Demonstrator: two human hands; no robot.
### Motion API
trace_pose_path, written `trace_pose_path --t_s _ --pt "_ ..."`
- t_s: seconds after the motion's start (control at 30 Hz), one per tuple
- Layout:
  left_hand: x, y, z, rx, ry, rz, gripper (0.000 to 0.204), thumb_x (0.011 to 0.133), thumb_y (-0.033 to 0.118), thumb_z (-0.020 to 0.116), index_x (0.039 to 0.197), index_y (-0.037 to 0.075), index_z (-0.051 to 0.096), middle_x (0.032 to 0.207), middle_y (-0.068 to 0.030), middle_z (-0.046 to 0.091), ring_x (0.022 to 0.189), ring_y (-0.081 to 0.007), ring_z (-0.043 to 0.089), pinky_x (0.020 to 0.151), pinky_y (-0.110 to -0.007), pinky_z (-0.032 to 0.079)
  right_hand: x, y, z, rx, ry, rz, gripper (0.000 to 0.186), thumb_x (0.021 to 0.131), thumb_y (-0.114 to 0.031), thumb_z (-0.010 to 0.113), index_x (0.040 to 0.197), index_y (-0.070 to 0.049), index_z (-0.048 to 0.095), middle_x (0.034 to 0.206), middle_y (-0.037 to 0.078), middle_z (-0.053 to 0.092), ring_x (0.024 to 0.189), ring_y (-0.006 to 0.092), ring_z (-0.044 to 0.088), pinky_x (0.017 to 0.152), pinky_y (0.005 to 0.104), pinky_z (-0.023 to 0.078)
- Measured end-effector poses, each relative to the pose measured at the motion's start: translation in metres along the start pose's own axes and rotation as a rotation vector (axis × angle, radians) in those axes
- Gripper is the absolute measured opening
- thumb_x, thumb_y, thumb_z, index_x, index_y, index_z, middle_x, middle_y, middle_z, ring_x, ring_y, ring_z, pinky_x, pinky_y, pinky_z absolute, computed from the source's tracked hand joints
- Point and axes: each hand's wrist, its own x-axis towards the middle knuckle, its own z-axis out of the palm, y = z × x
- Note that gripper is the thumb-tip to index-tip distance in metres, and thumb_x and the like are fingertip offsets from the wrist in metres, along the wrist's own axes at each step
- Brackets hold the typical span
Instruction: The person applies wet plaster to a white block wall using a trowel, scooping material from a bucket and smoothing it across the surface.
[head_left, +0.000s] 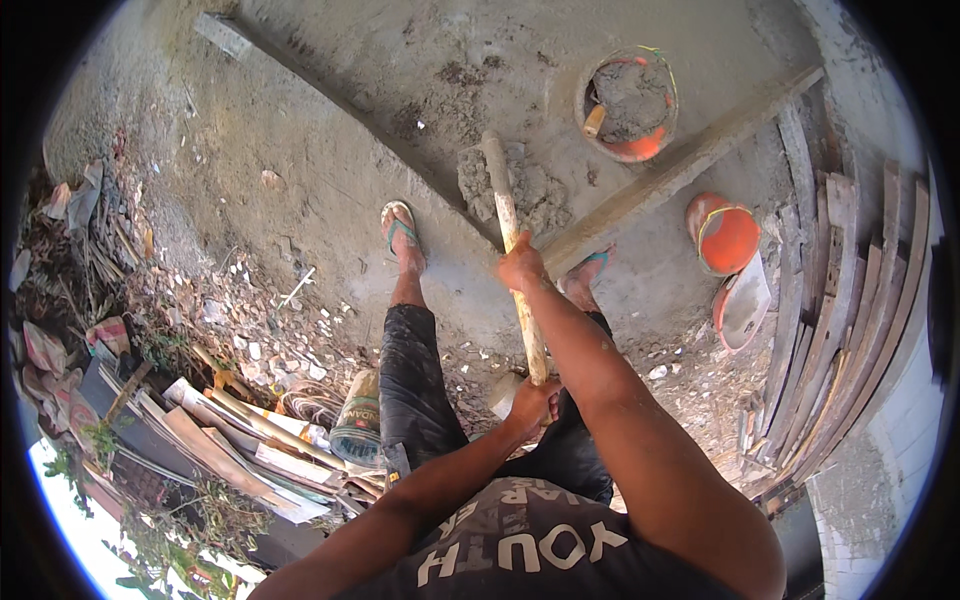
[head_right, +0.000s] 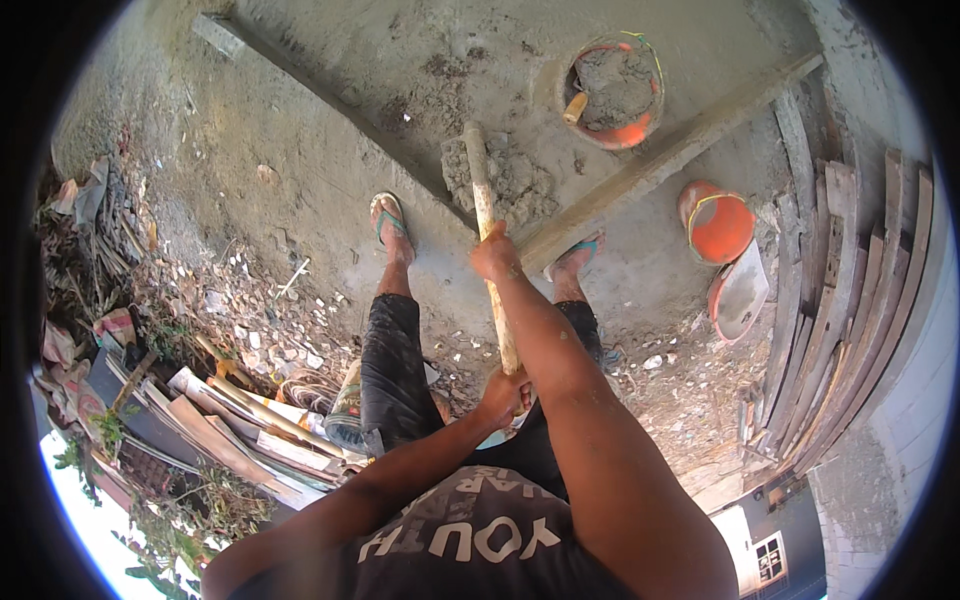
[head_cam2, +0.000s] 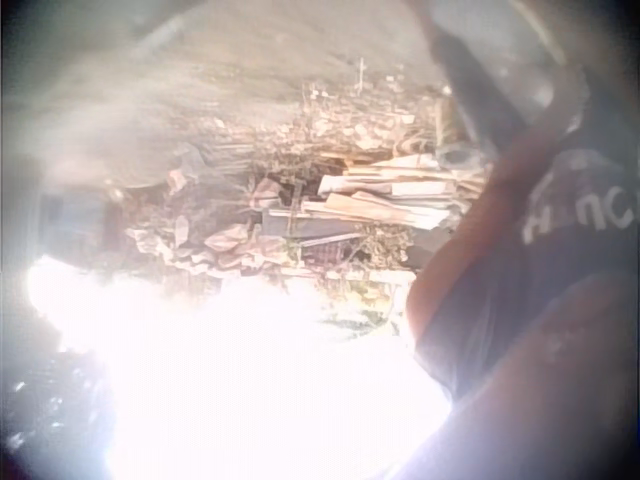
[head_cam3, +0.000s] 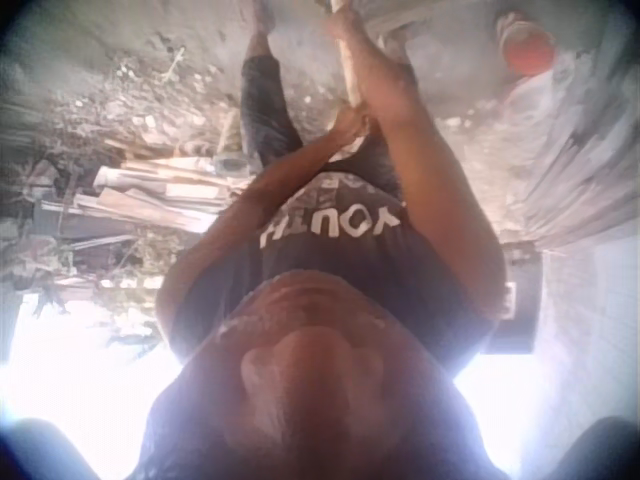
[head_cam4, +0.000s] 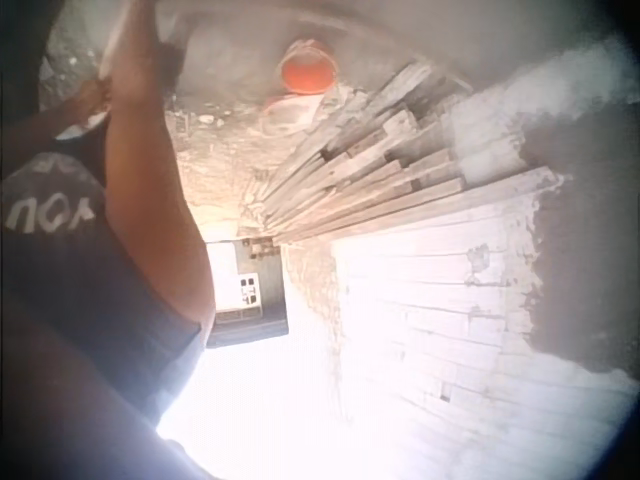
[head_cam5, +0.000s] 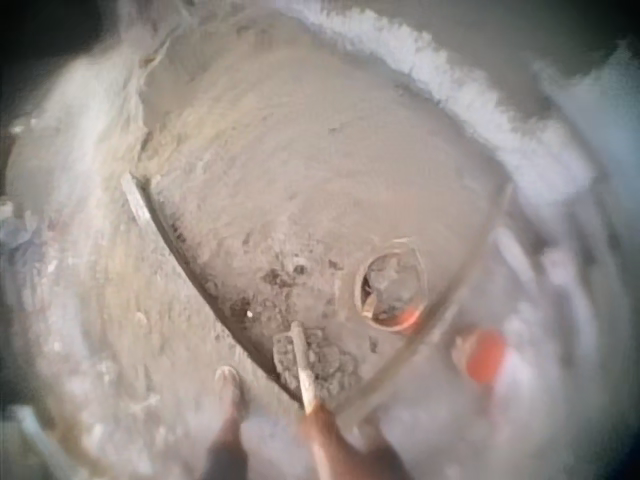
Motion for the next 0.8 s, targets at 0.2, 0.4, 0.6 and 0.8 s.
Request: trace_pose_path --t_s 0.2,0.4,0.6,0.8 --pt "0.015 -0.088 -0.078 1.219 0.187 -0.205 0.040 0.081 0.034 0.074 0.096 -0.001 0.065 0.094 -0.0189 0.071 0.083 -0.0277 0.071 0.068 -0.040 0.055 -0.099 -0.042 0.099 1.261 0.491 0.485 0.054 0.089 -0.027 0.056 0.128 -0.005 0.025 0.087 0.031 0.064 0.081 0.0499 0.064 0.069 0.0555 0.052" --pt "0.063 -0.098 -0.140 1.063 0.571 -0.143 0.041 0.074 0.031 0.082 0.099 0.001 0.068 0.091 -0.0132 0.071 0.080 -0.0230 0.068 0.074 -0.039 0.053 -0.105 -0.067 0.099 1.524 0.636 0.480 0.041 0.085 -0.021 0.061 0.114 -0.007 0.035 0.080 0.024 0.062 0.074 0.0448 0.064 0.061 0.0515 0.049" --pt "0.002 0.060 -0.064 0.769 0.467 0.624 0.027 0.084 0.021 0.076 0.091 0.006 0.054 0.061 0.0009 0.053 0.047 -0.0079 0.048 0.043 -0.027 0.040 -0.069 0.063 -0.055 1.415 1.058 0.103 0.059 0.092 -0.055 0.061 0.118 -0.004 0.049 0.105 0.020 0.057 0.095 0.0360 0.061 0.079 0.0447 0.052" --pt "-0.089 0.269 0.043 1.601 0.769 0.454 0.043 0.085 0.027 0.072 0.107 -0.006 0.057 0.086 -0.0282 0.064 0.080 -0.0439 0.063 0.072 -0.049 0.049 0.078 0.293 -0.130 1.244 0.530 0.936 0.059 0.095 -0.050 0.052 0.127 0.000 0.057 0.123 0.025 0.058 0.113 0.0371 0.061 0.087 0.0442 0.054"
